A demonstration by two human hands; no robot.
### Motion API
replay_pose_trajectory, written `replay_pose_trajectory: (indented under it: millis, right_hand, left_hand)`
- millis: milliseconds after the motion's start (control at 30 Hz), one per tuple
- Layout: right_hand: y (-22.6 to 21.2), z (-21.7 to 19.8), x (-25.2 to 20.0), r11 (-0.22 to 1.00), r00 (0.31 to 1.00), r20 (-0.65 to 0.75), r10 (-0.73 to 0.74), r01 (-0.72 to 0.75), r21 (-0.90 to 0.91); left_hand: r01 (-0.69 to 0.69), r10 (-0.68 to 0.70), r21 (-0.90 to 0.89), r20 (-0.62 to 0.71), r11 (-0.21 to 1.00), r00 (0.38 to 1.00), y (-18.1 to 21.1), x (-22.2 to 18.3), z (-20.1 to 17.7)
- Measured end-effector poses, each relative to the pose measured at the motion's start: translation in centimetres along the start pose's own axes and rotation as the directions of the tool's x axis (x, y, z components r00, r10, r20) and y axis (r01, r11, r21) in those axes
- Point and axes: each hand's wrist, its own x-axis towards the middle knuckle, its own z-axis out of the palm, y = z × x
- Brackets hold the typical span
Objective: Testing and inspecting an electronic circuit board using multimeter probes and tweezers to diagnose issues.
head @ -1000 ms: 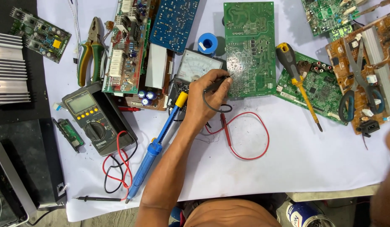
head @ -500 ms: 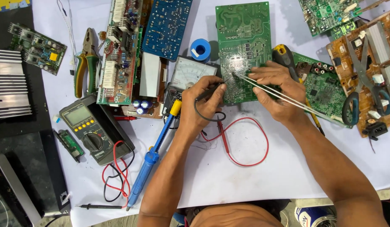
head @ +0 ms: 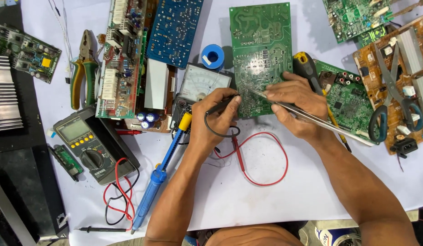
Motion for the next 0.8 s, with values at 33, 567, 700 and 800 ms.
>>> replay_pose_trajectory:
  millis: [33, 567, 700, 800]
  right_hand:
    - [0.1, 0.0, -0.1, 1.0, 1.0, 0.001, -0.011, 0.011, 0.003]
    - [0.3, 0.0, -0.3, 1.0, 1.0, -0.001, 0.018, -0.018, -0.014]
    - [0.3, 0.0, -0.3, 1.0, 1.0, 0.013, -0.012, 0.012, 0.017]
    - [0.0, 0.4, -0.2, 1.0, 1.0, -0.015, -0.006, 0.006, -0.01]
  left_hand:
    - [-0.009, 0.009, 0.002, -0.007, 1.0, 1.0, 0.4, -0.1, 0.1]
    - [-0.007, 0.007, 0.007, -0.004, 1.0, 1.0, 0.5, -0.2, 0.0]
    - [0.004, -0.004, 0.031, -0.008, 0.999, 1.0, 1.0, -0.2, 0.2]
    - [0.037, -0.037, -0.005, -0.041, 0.999, 0.998, 1.9, -0.3, 0.0]
